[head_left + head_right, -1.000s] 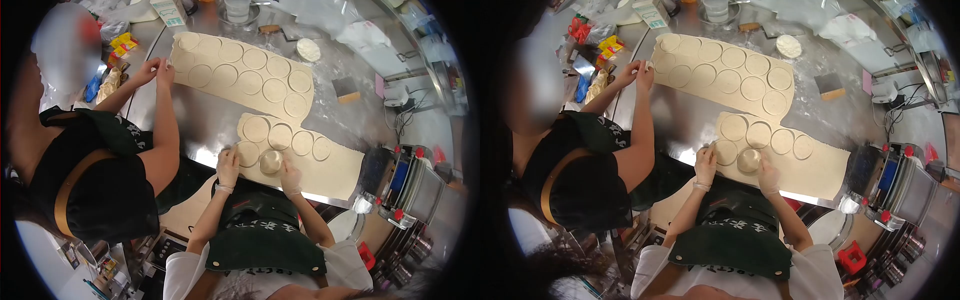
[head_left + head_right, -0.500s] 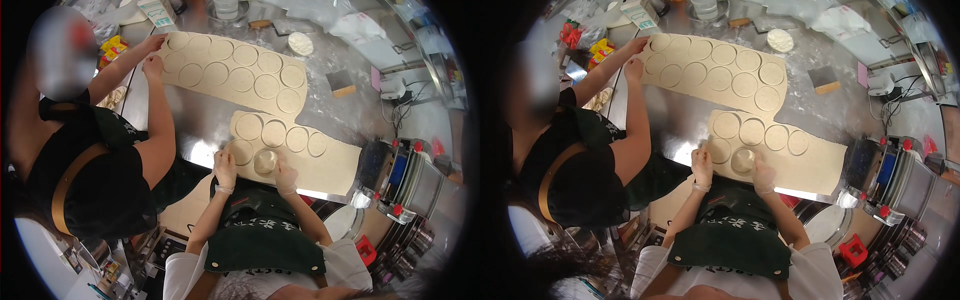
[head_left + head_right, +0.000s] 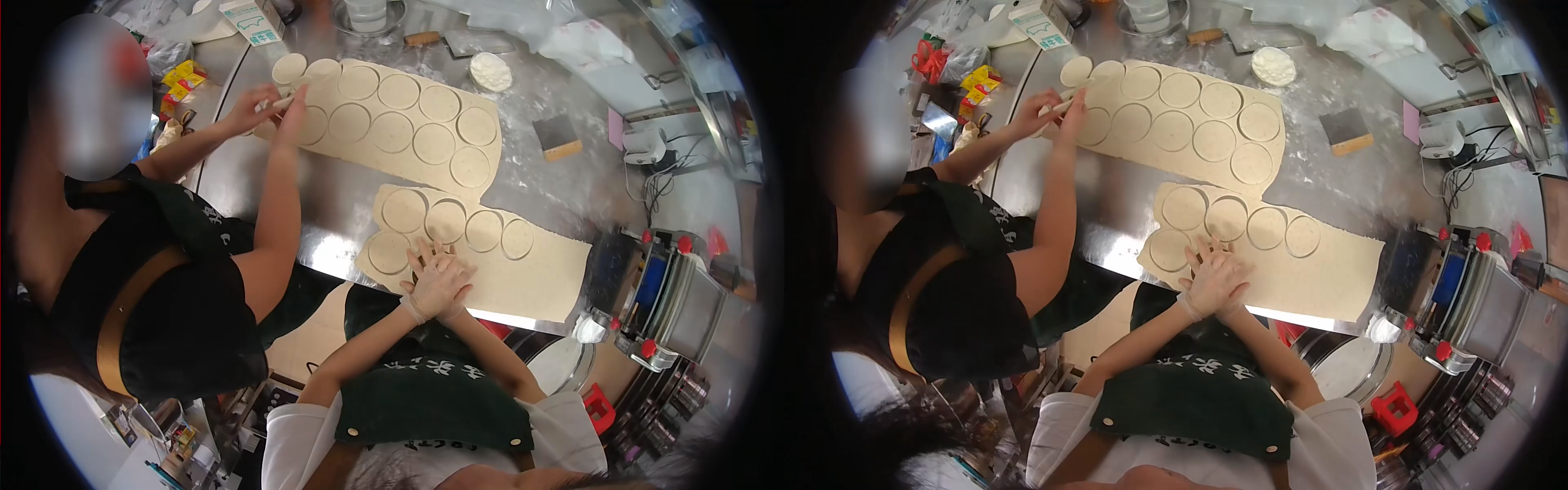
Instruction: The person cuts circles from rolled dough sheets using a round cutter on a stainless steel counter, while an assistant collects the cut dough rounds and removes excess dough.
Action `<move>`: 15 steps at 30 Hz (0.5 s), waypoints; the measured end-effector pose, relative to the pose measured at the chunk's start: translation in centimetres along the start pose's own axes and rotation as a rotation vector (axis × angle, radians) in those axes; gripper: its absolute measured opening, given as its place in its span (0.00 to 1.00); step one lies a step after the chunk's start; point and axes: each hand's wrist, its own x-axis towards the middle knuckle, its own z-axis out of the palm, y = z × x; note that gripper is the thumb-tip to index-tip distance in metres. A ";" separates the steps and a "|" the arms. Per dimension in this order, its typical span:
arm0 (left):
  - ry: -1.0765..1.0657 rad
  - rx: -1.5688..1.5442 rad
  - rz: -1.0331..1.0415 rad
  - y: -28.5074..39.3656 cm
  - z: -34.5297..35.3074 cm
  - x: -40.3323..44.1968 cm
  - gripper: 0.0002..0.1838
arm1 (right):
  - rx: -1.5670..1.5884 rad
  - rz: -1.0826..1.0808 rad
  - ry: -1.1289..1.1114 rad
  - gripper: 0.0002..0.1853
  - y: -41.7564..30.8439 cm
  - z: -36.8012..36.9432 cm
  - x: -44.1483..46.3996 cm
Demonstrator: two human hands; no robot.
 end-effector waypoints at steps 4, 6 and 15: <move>-0.122 -0.102 -0.026 -2.1 0.7 -0.1 0.25 | 0.057 0.048 0.025 0.27 0.3 1.7 0.2; -0.147 -0.131 -0.062 -2.8 1.3 -0.3 0.25 | 0.079 0.066 0.038 0.27 0.6 2.1 0.4; 0.173 0.045 0.001 -2.1 0.8 0.6 0.16 | 0.242 0.076 0.172 0.28 1.2 3.2 -0.1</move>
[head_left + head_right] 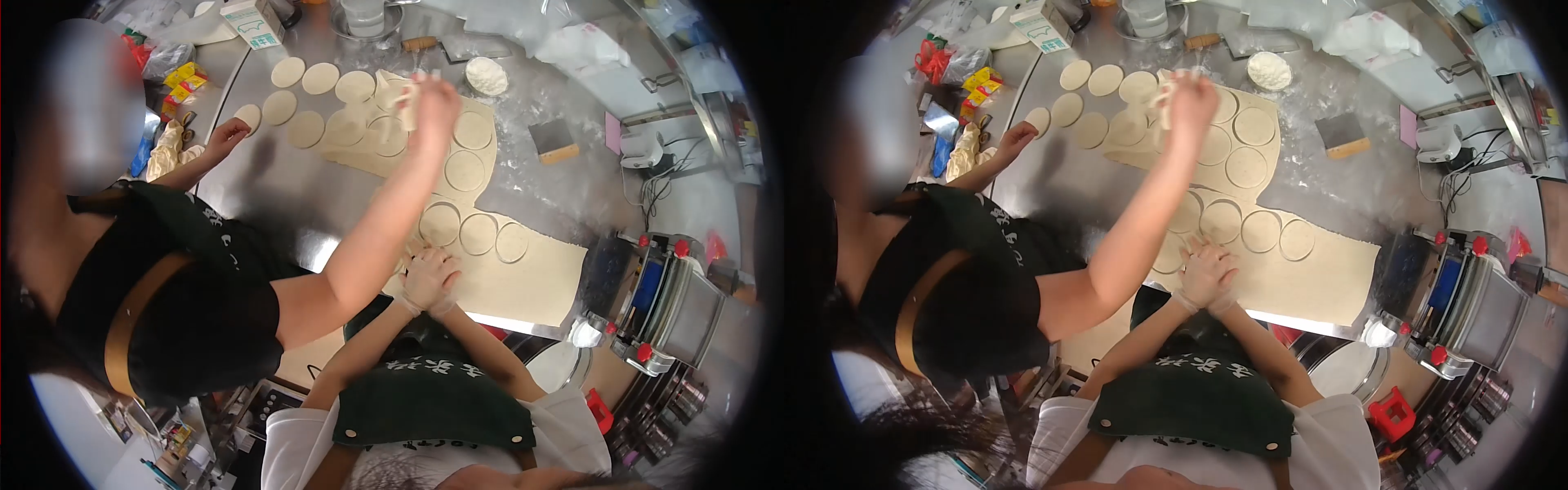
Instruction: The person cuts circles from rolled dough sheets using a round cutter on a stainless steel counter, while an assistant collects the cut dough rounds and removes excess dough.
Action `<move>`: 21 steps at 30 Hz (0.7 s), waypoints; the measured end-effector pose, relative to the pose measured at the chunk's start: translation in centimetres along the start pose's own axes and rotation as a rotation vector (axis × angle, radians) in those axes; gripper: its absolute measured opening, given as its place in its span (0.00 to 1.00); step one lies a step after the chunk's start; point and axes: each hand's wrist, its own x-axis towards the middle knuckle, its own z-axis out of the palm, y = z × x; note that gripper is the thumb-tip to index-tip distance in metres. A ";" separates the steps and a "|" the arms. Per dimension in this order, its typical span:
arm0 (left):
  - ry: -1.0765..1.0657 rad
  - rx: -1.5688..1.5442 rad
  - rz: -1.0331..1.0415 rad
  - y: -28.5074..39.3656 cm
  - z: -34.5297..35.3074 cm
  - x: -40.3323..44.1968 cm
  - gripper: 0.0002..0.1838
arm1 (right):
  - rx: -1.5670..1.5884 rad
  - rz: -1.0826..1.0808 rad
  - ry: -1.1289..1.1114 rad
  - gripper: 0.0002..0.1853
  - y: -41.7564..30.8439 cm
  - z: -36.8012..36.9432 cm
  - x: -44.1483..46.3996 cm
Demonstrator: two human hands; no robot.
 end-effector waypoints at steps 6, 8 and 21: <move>0.096 0.082 -0.379 -1.3 -2.1 -4.3 0.14 | -0.251 -0.141 0.036 0.27 1.6 -6.3 0.4; 0.079 0.208 -0.435 -1.8 -1.0 -6.3 0.17 | -0.232 -0.057 -0.054 0.24 3.6 -6.1 -0.2; 0.061 0.104 -0.443 -2.9 0.4 -5.9 0.32 | 0.124 -0.047 -0.016 0.23 5.0 -4.1 -0.6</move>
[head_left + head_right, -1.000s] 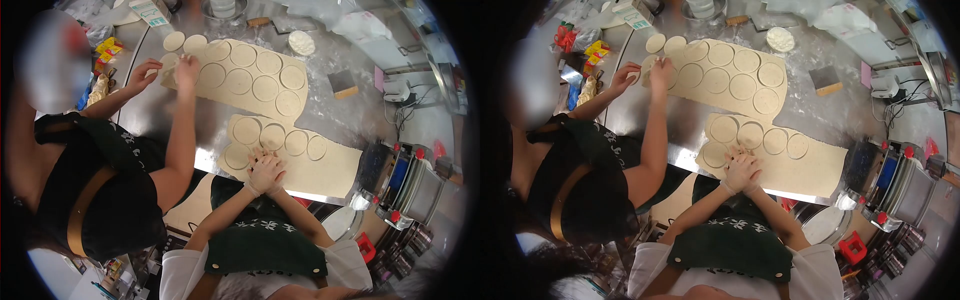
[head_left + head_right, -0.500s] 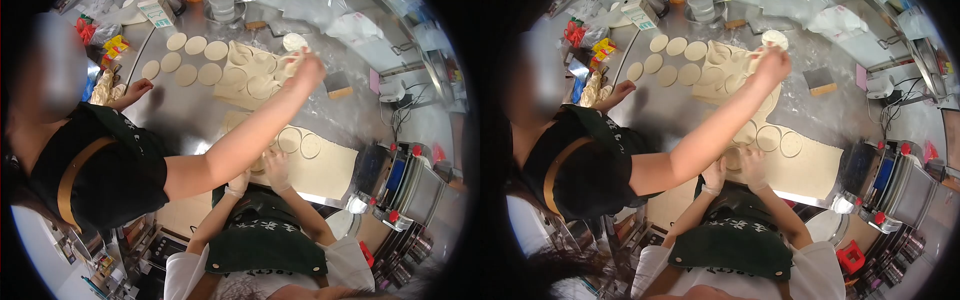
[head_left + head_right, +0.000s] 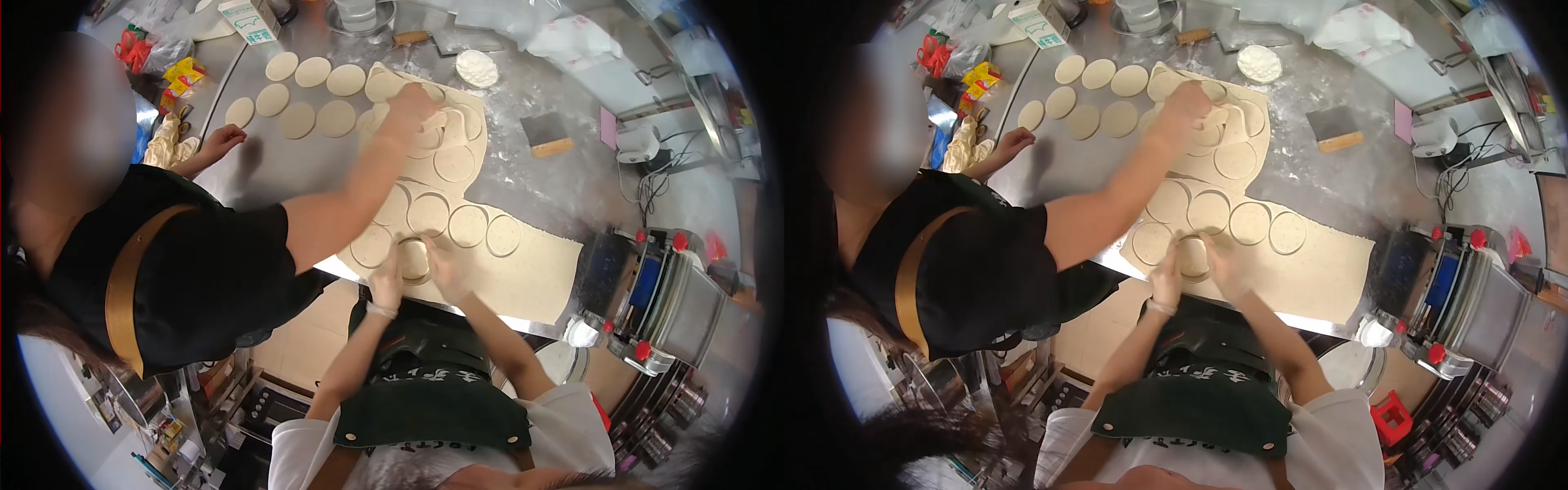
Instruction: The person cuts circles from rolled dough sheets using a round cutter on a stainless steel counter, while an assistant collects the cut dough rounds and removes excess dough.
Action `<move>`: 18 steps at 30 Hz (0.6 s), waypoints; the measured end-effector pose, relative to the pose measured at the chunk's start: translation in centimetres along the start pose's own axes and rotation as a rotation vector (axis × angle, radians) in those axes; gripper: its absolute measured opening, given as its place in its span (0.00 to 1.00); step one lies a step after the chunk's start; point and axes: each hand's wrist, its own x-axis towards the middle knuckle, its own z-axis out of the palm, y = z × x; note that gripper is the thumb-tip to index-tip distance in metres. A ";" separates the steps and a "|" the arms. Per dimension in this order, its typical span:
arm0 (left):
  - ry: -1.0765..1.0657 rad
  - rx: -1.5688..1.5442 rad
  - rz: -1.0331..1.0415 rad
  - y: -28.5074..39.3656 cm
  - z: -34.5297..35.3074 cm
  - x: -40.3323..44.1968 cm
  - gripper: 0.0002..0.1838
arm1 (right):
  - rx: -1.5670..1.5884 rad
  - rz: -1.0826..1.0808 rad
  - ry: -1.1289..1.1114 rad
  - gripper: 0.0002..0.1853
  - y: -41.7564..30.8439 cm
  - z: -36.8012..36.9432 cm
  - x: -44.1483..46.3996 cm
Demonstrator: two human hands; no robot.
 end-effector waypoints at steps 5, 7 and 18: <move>0.024 -0.138 0.020 -0.9 -1.0 1.3 0.28 | 0.001 0.103 -0.003 0.23 -1.0 0.0 -0.5; 0.034 -0.318 -0.009 -1.4 -2.5 2.4 0.27 | 0.030 0.142 0.034 0.22 -2.9 -1.6 -1.4; -0.043 -0.543 -0.309 1.7 -2.2 0.3 0.21 | -0.386 0.238 0.221 0.20 2.3 -5.3 -6.8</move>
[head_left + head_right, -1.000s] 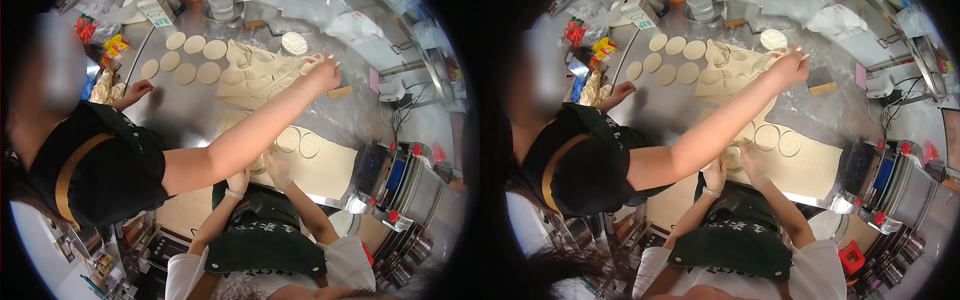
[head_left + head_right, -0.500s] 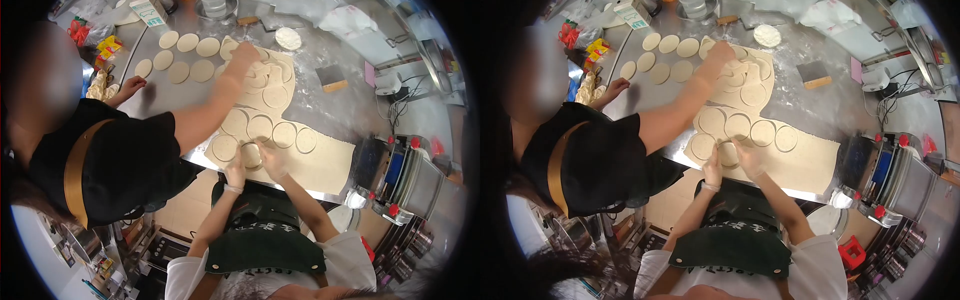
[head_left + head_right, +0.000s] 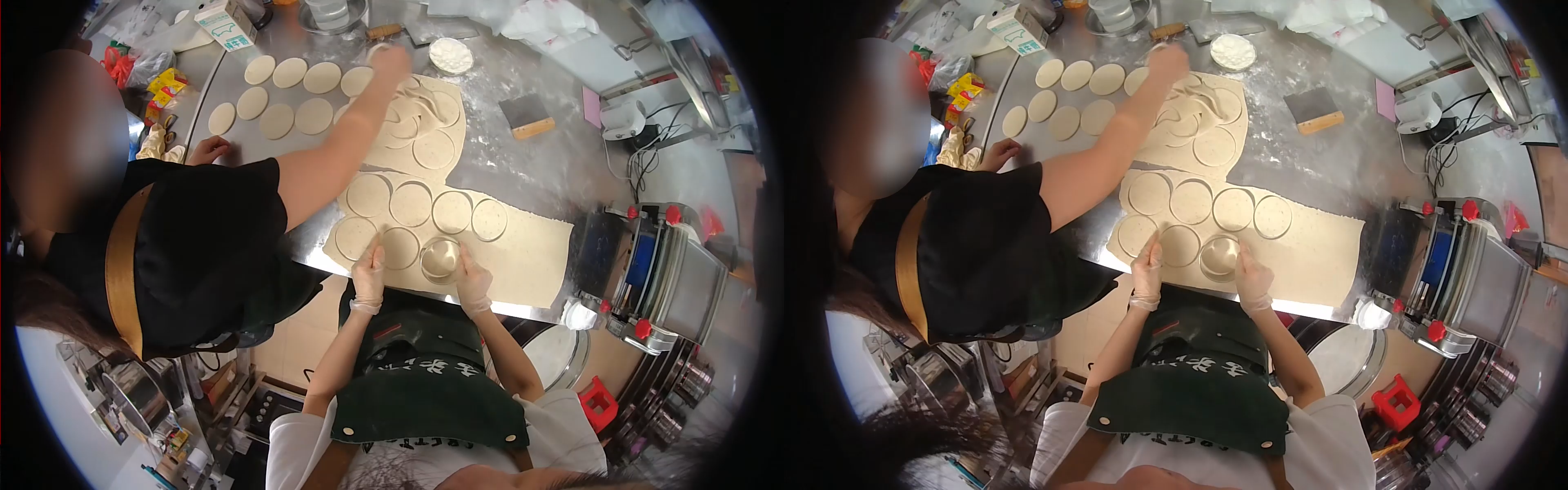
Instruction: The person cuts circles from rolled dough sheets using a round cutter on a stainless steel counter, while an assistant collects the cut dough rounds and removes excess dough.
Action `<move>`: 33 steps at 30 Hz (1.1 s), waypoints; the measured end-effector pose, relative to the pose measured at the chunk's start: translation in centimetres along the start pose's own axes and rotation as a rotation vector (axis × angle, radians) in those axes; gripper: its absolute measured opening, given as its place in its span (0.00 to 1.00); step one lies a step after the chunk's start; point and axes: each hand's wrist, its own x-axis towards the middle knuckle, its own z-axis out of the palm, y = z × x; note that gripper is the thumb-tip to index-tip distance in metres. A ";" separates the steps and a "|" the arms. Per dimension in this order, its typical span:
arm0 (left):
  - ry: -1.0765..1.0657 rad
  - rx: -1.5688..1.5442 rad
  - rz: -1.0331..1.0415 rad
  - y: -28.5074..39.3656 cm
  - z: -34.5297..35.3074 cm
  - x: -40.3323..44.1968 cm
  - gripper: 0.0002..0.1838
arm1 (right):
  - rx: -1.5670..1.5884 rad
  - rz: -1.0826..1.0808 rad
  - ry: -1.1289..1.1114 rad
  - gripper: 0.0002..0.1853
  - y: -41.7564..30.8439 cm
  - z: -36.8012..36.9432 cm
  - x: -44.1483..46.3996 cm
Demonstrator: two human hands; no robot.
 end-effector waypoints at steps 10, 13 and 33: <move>0.031 0.388 0.716 2.7 2.9 -1.2 0.23 | -0.353 -0.135 -0.009 0.21 -2.9 -1.7 1.9; -0.259 0.461 0.829 5.8 7.1 -2.1 0.27 | -0.177 -0.350 0.035 0.21 -4.7 -1.3 2.6; -0.146 0.420 0.672 4.1 8.3 -0.8 0.29 | 0.175 -0.125 -0.015 0.20 -0.9 1.9 1.7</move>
